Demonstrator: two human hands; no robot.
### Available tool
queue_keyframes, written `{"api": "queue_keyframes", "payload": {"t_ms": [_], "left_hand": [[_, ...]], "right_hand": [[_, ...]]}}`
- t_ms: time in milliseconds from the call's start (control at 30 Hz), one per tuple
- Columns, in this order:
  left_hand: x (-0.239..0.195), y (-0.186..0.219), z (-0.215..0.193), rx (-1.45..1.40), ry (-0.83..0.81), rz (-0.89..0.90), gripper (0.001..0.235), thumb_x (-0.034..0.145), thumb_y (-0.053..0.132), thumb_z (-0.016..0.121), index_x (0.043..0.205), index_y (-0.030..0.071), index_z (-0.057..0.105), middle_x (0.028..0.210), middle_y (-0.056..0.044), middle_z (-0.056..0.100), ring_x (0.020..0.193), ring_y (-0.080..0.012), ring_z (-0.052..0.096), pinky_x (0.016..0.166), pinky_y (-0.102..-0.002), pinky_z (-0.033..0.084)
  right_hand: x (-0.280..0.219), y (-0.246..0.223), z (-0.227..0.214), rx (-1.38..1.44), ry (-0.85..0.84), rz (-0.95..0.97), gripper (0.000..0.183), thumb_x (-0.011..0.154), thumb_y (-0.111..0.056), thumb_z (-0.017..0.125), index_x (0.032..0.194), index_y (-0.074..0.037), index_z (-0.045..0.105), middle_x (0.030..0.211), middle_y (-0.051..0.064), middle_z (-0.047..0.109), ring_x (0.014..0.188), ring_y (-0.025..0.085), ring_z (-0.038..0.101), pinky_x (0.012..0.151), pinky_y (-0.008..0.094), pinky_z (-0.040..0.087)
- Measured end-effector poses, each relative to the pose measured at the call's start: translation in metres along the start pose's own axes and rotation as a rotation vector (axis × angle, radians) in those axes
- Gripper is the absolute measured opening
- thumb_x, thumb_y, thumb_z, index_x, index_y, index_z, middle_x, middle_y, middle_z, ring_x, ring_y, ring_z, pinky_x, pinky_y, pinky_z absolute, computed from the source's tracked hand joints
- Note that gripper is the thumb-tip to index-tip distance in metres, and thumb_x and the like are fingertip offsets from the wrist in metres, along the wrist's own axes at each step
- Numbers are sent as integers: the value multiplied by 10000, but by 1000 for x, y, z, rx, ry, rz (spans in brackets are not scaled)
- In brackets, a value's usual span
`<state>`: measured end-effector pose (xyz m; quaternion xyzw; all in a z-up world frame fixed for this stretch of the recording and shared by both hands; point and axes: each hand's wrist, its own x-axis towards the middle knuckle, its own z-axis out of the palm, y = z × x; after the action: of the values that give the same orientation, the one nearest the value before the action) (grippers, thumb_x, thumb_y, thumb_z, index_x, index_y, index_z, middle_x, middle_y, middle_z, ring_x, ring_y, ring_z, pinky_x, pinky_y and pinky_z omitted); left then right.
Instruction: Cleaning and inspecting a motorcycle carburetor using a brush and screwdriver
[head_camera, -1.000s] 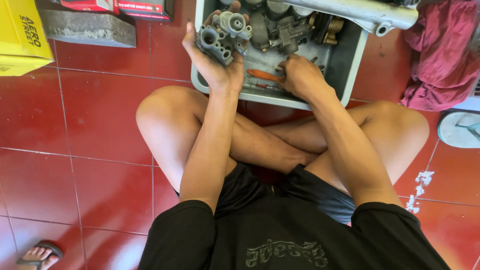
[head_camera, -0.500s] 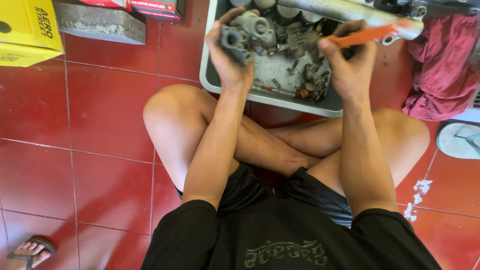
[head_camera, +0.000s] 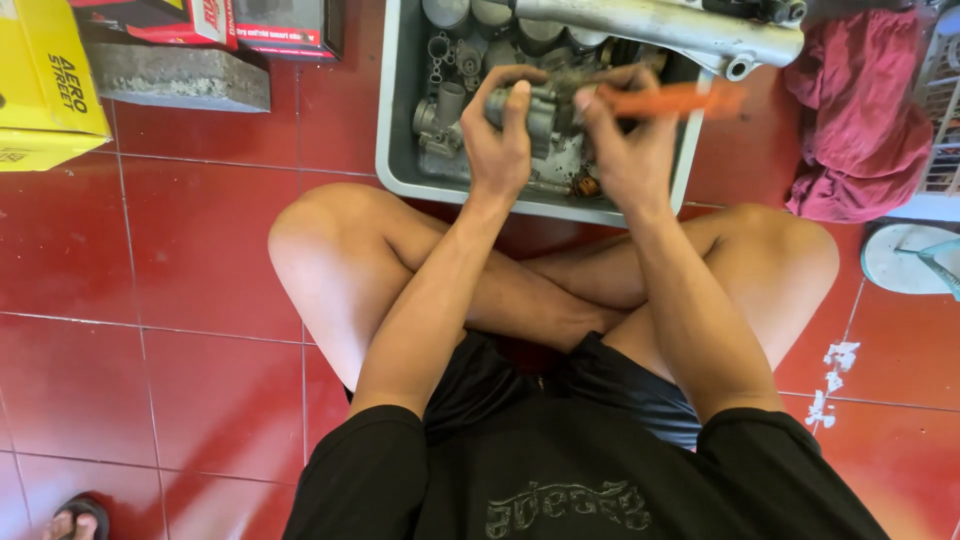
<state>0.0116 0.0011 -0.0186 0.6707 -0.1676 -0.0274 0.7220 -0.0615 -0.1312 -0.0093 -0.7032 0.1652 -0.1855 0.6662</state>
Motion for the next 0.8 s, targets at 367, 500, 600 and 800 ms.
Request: {"api": "queue_keyframes", "payload": {"t_ms": [367,500,600,800], "left_hand": [[-2,-13,1,-37,-3,-36,252,1001,225,488,995,91,701,920,-43,718,802,-142,628,778,-287,530],[2,-27,-7,-131,140,-193,352,1003,253,453,973,47,737,950,-58,730,841,-144,615,814,-275,505],[16,-44,-14,-662,205,-447,438,1017,311,469,1063,-27,744,1078,-171,682,967,-239,607,888,-363,494],[9,-33,-20,-739,179,-489,480,1040,359,426,1105,-16,718,1106,-173,669,986,-247,611,872,-384,497]], "right_hand": [[-10,-1,-2,187,-50,35,200,1010,-93,712,1099,-32,544,815,43,594,537,94,509,472,218,429],[-23,-17,-5,-140,-432,27,120,932,-59,750,976,7,661,810,22,595,686,104,560,630,238,467],[-16,12,-15,-70,-276,52,163,946,-52,743,1050,-8,626,909,61,664,727,111,567,647,221,461],[4,14,-26,299,200,122,167,993,-92,692,1092,-86,558,967,32,604,584,74,452,485,203,417]]}}
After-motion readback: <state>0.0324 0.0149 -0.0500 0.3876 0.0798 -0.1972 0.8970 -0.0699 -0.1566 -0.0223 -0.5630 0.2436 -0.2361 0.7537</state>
